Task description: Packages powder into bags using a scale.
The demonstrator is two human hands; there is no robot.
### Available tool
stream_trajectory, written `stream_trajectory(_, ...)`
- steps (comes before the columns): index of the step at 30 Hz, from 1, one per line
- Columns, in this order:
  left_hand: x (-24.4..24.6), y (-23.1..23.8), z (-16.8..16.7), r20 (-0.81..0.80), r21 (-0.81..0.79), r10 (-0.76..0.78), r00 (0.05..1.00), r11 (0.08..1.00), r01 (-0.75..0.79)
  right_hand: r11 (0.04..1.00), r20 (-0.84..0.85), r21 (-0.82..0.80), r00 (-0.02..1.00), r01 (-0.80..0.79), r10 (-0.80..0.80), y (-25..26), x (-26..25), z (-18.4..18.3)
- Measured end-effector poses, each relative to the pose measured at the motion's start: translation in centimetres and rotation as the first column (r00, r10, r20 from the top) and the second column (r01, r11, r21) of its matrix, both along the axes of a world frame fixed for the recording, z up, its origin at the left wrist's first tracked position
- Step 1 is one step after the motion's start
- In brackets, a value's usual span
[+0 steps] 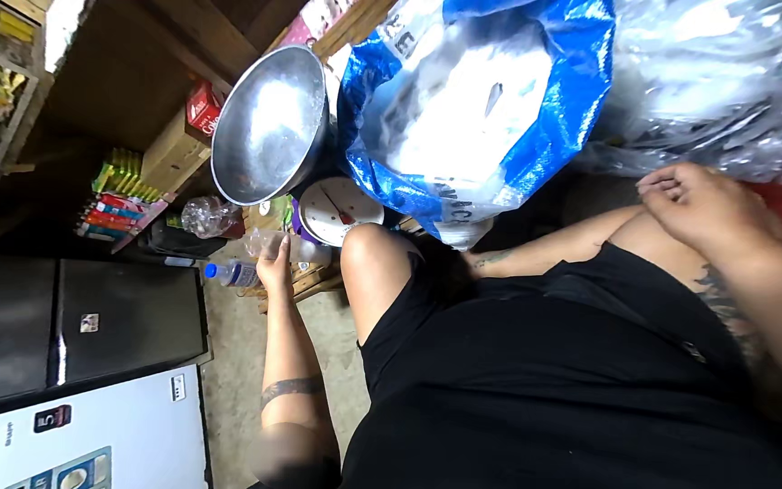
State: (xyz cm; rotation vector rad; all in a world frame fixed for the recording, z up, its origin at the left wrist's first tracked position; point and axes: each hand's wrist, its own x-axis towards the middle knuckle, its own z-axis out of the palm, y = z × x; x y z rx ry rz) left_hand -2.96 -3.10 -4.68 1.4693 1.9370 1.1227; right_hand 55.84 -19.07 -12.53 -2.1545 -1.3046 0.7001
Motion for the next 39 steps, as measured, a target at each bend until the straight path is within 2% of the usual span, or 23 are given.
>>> stream_trajectory(2,-0.3,-0.1,-0.6,0.007,0.0,-0.013,1.0,1.0,0.013,1.0,0.001,-0.011,1.0,-0.001,0.001,0.0,-0.2,0.3)
stream_trajectory(7,0.0,-0.4,-0.1,-0.122,0.03,0.032,0.992,0.999,-0.029,1.0,-0.01,0.009,1.0,-0.004,0.004,0.1,0.0,-0.1)
stream_trajectory(11,-0.1,-0.3,1.5,-0.077,0.124,0.033,0.996,0.992,-0.024,0.999,-0.024,0.037,1.0,-0.001,0.002,0.0,0.0,-0.4)
stream_trajectory(16,-0.3,0.0,2.6,-0.097,0.191,0.035,0.995,0.982,-0.016,0.999,-0.008,0.047,1.0,-0.016,0.016,0.1,0.2,-0.8)
stream_trajectory(23,0.1,-0.2,-0.2,-0.02,0.003,0.019,1.0,1.0,-0.019,1.0,-0.006,0.027,1.0,-0.008,0.008,0.1,0.2,-0.6)
stream_trajectory(29,0.1,-0.1,-1.4,-0.092,-0.046,0.029,0.995,0.998,-0.033,1.0,-0.002,0.009,1.0,-0.002,0.002,0.1,0.1,-0.4)
stream_trajectory(32,0.2,0.1,-0.7,-0.154,0.021,0.044,0.987,0.999,-0.041,1.0,-0.011,0.02,1.0,0.003,-0.003,0.2,0.2,-0.6)
stream_trajectory(39,0.3,-0.4,1.0,-0.095,0.191,0.045,0.994,0.981,-0.026,1.0,-0.019,0.019,1.0,-0.011,0.012,0.2,0.2,-0.5)
